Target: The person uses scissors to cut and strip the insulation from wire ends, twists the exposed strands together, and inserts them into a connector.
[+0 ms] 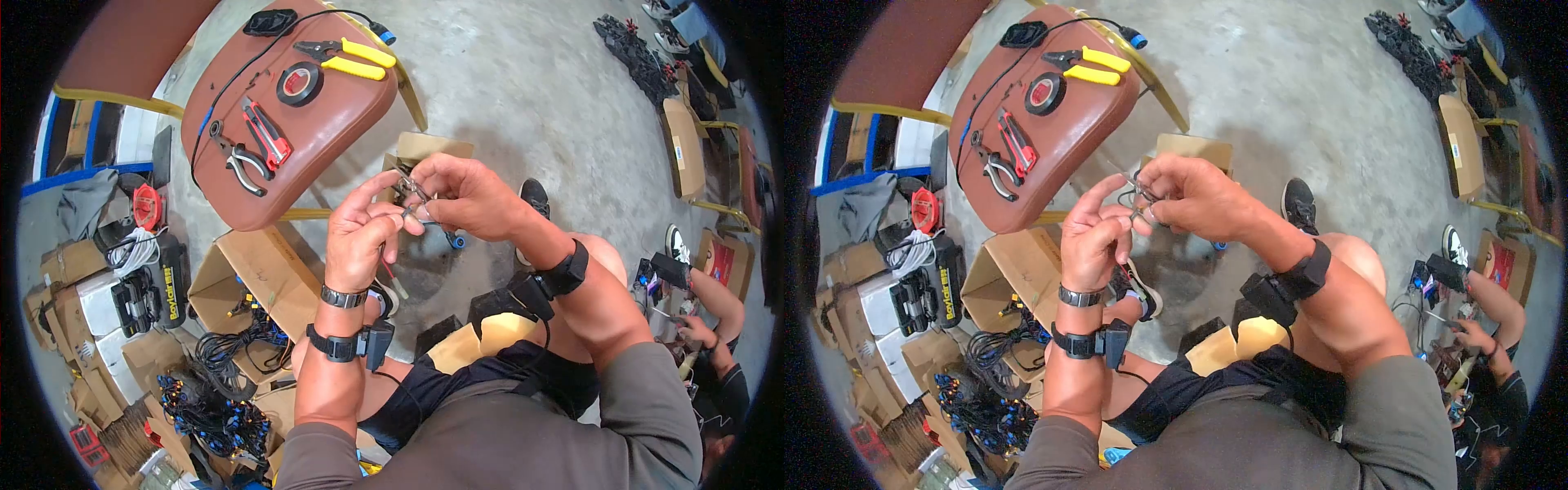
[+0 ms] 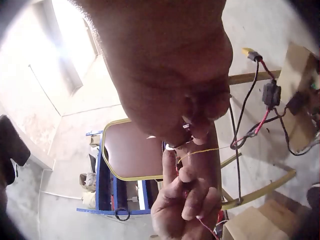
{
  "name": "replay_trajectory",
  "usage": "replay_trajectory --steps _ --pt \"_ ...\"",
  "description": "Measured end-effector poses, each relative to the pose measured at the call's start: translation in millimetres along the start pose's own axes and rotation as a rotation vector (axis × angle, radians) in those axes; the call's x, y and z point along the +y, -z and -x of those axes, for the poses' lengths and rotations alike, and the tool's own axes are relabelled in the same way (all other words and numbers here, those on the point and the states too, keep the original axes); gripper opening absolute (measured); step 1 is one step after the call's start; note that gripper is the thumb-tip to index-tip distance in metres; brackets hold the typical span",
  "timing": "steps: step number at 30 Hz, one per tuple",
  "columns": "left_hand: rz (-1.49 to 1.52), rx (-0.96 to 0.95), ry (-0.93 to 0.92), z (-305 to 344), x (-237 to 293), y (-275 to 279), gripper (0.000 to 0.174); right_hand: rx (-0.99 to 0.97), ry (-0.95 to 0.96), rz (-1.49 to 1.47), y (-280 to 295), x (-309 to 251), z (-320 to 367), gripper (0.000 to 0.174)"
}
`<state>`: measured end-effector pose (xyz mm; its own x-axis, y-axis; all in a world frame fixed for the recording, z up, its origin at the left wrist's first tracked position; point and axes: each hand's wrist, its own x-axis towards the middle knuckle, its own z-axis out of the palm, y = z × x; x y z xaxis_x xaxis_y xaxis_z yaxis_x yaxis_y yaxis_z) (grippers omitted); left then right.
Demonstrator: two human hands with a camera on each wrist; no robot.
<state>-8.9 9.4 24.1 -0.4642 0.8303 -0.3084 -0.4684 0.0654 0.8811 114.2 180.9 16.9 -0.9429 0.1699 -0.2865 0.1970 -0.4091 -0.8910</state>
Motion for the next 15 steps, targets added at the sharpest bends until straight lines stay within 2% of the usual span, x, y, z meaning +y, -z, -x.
replay_trajectory --steps 3,6,9,12,15 --pt "-0.028 -0.001 0.033 1 2 1 0.047 -0.007 0.007 0.049 2 8 -4 0.029" --pt "-0.061 0.084 0.043 3 6 4 0.043 0.033 0.016 0.018 0 7 -3 0.029" --pt "-0.117 0.144 -0.061 5 8 7 0.040 0.048 0.023 -0.037 1 5 -5 0.028" --pt "-0.143 0.236 -0.069 8 8 7 0.037 0.073 0.022 -0.044 3 3 -6 0.028" --pt "-0.209 0.190 -0.097 12 5 18 0.032 0.112 0.012 -0.033 -1 -3 -5 0.028"
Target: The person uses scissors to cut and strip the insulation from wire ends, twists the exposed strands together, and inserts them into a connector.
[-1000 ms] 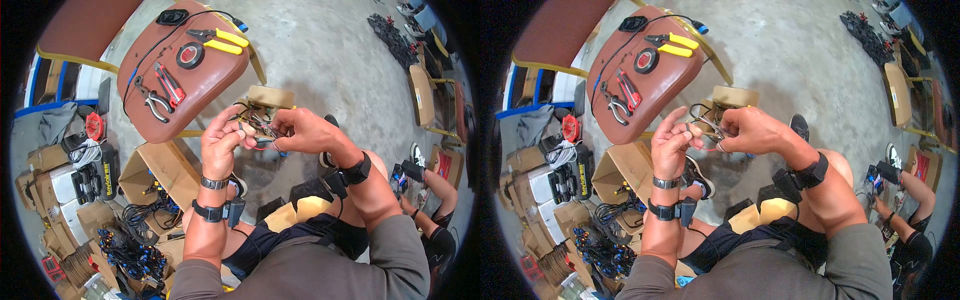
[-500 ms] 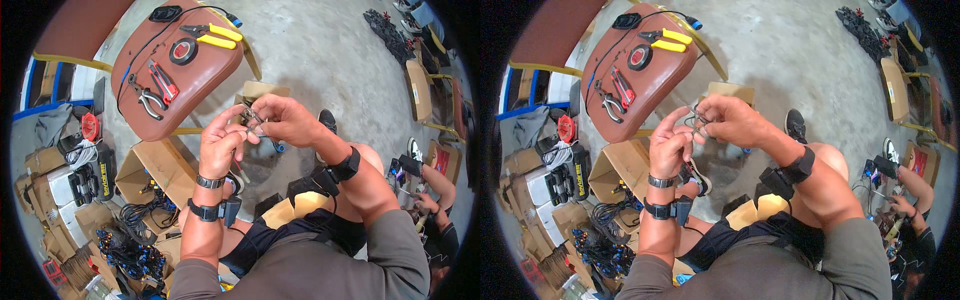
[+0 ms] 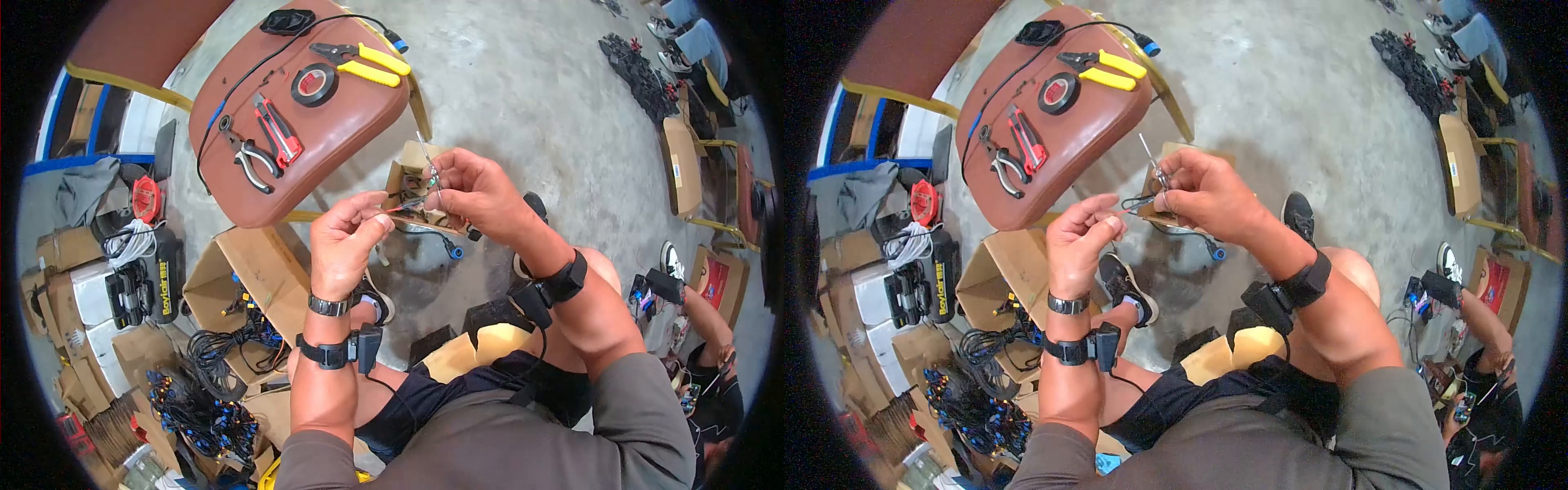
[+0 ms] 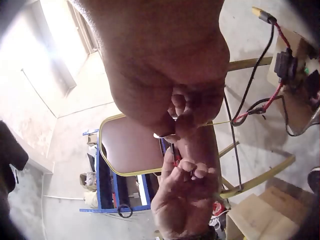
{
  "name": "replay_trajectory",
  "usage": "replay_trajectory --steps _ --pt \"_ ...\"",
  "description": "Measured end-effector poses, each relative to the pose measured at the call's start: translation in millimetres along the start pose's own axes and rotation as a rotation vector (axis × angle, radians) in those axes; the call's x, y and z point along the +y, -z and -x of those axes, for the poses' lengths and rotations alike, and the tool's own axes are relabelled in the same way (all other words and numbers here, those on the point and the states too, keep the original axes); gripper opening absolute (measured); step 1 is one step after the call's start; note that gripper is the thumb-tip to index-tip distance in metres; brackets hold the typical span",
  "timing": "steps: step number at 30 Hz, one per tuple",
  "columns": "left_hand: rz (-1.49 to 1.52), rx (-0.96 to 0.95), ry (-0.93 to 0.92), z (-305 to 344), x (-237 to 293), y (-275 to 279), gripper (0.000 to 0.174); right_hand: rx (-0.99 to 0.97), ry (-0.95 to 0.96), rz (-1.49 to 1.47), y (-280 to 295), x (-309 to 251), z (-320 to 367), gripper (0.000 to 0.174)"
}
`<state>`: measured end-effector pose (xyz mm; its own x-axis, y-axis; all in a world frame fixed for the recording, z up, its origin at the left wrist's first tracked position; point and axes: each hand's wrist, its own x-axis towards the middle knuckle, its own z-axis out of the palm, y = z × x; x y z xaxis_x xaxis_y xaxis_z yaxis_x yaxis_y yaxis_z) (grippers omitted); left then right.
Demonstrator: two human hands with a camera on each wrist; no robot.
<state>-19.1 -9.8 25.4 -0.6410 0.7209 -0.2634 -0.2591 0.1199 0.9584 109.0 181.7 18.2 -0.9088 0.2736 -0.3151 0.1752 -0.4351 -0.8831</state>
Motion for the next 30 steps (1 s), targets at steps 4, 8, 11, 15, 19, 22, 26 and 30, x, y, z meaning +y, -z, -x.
replay_trajectory --steps 4,8,11,15,19,22,26,30 --pt "-0.103 0.012 0.018 4 4 -6 0.023 -0.039 0.023 -0.014 -1 5 0 0.028" --pt "-0.221 -0.032 0.021 9 3 -10 0.016 -0.042 0.009 -0.013 -6 3 3 0.028" --pt "-0.229 -0.018 -0.039 6 -3 -5 0.014 -0.068 -0.010 0.018 -7 4 4 0.028" --pt "-0.374 -0.013 -0.302 1 1 0 0.015 -0.099 -0.060 -0.027 -13 7 6 0.028" --pt "-0.511 0.124 -0.409 2 2 -12 0.019 -0.098 -0.081 -0.046 -15 13 8 0.028" --pt "-0.744 0.431 -0.630 6 8 -31 0.019 -0.051 -0.098 -0.106 -17 8 9 0.027" --pt "-0.593 0.264 -0.594 17 1 -32 0.011 0.000 -0.077 -0.148 -15 7 8 0.026" --pt "-0.229 0.059 -0.048 17 -19 -36 0.019 -0.016 -0.037 -0.115 -15 16 7 0.028"
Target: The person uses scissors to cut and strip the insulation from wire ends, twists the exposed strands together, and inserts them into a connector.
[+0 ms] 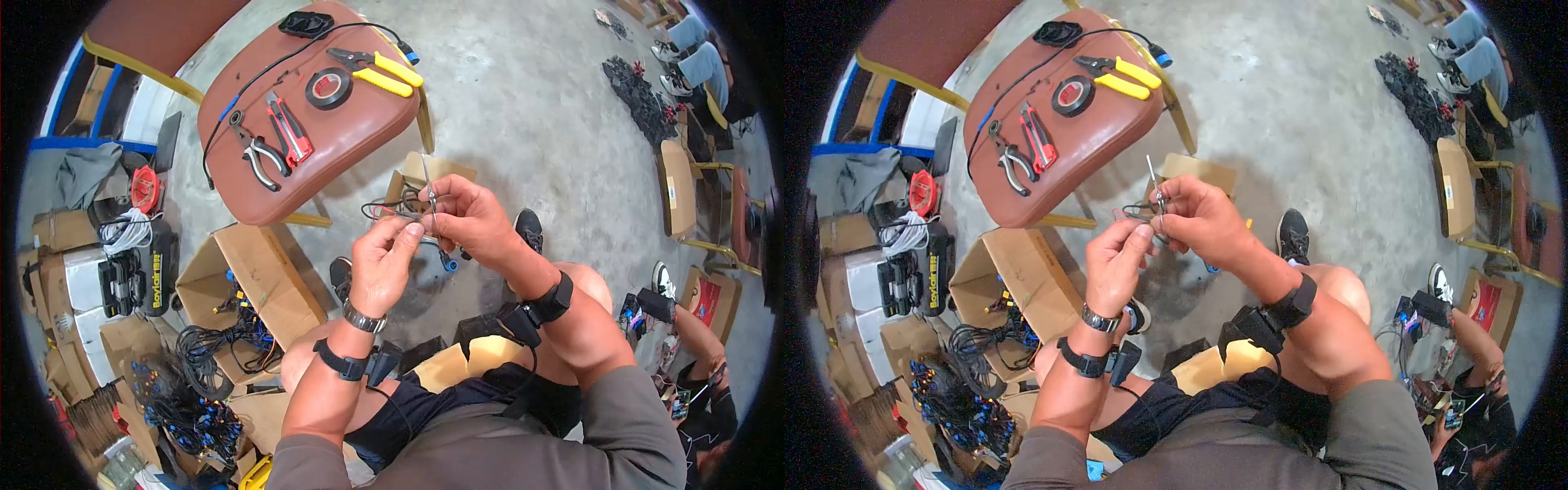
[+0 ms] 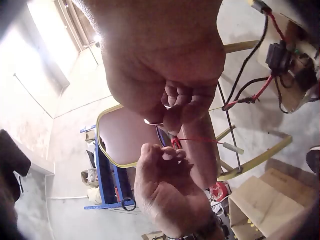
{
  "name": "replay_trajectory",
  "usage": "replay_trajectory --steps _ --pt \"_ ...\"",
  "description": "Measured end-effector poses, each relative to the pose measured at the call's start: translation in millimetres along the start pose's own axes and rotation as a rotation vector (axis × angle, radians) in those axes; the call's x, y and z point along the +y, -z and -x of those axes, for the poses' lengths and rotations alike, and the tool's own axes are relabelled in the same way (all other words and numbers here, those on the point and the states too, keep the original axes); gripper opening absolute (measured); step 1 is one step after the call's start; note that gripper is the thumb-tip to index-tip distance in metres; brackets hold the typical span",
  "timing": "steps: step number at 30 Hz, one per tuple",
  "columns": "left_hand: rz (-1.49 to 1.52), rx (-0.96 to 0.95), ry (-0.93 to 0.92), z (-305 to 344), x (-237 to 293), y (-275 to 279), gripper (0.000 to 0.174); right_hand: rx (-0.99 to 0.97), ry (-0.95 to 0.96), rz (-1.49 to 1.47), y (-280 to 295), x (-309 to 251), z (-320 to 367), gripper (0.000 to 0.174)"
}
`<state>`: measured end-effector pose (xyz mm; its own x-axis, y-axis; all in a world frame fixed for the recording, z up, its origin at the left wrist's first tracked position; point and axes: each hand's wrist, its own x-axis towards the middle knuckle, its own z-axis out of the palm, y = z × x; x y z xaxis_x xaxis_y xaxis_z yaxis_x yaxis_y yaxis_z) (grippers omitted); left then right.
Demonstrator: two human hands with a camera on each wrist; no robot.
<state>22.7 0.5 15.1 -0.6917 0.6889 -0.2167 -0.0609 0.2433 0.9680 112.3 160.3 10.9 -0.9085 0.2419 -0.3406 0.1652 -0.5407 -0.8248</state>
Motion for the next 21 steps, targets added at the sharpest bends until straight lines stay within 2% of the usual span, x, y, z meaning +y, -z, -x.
replay_trajectory --steps 3,6,11,18,21 --pt "0.341 -0.033 0.183 2 4 -4 0.017 -0.007 0.012 0.030 -3 -4 0 0.030" --pt "0.436 -0.062 0.207 2 5 -3 0.017 -0.019 0.029 0.032 -3 1 0 0.032" --pt "0.471 -0.006 0.090 2 3 -4 0.019 -0.035 -0.039 0.091 -3 -4 3 0.031" --pt "0.467 0.015 -0.021 -5 2 0 0.018 -0.023 0.009 0.180 -2 -9 4 0.029" --pt "0.487 0.023 -0.006 -7 5 3 0.016 -0.004 0.064 0.203 -2 -9 3 0.029"
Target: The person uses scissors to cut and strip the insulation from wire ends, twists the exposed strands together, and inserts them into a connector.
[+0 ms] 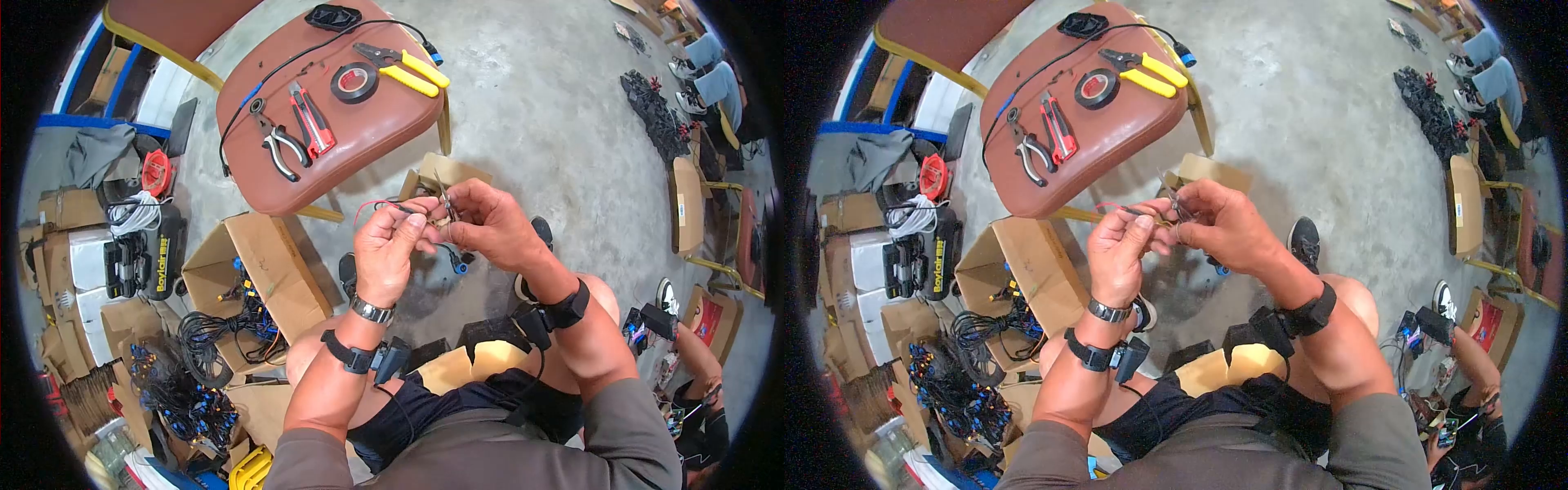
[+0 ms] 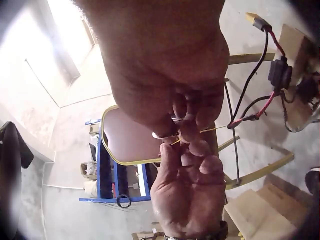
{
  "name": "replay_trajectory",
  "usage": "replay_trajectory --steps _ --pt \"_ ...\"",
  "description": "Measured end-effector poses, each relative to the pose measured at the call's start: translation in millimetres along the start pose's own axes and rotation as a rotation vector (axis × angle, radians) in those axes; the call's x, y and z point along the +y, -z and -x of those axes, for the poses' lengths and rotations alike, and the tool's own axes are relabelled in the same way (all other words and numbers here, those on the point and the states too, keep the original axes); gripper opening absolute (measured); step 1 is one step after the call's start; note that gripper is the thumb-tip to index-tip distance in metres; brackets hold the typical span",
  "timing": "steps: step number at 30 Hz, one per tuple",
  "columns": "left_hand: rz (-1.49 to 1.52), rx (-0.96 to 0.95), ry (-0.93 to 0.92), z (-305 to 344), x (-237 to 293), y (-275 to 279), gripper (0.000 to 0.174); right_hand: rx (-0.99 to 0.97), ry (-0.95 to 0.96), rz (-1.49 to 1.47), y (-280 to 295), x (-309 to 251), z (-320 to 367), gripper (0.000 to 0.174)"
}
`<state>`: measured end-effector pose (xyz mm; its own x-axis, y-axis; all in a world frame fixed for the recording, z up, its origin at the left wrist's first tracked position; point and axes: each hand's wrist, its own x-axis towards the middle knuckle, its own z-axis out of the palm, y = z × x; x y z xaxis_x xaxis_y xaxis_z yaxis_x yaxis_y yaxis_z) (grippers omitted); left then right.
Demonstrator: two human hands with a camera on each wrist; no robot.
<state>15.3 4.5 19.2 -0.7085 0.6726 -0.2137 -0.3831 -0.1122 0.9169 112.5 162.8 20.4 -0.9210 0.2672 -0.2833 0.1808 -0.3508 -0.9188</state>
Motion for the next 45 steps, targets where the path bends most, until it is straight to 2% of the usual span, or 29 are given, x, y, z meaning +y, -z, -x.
replay_trajectory --steps 5,14,21,27,38,45 --pt "0.049 0.044 -0.033 -1 -1 2 0.013 0.000 0.051 0.212 8 3 0 0.034" --pt "0.012 0.091 -0.015 -2 4 4 0.015 -0.054 0.035 0.361 2 -12 7 0.042" --pt "-0.106 0.131 -0.099 -2 2 1 0.010 -0.080 0.217 0.550 -1 -9 9 0.045" --pt "-0.125 0.039 -0.076 -2 0 7 0.010 -0.082 0.299 0.645 2 -9 7 0.043" --pt "-0.120 0.010 0.051 -1 4 7 0.007 -0.072 0.310 0.653 6 -10 8 0.038" --pt "-0.195 0.008 0.135 -4 12 9 0.004 -0.083 0.350 0.775 10 -8 7 0.038"
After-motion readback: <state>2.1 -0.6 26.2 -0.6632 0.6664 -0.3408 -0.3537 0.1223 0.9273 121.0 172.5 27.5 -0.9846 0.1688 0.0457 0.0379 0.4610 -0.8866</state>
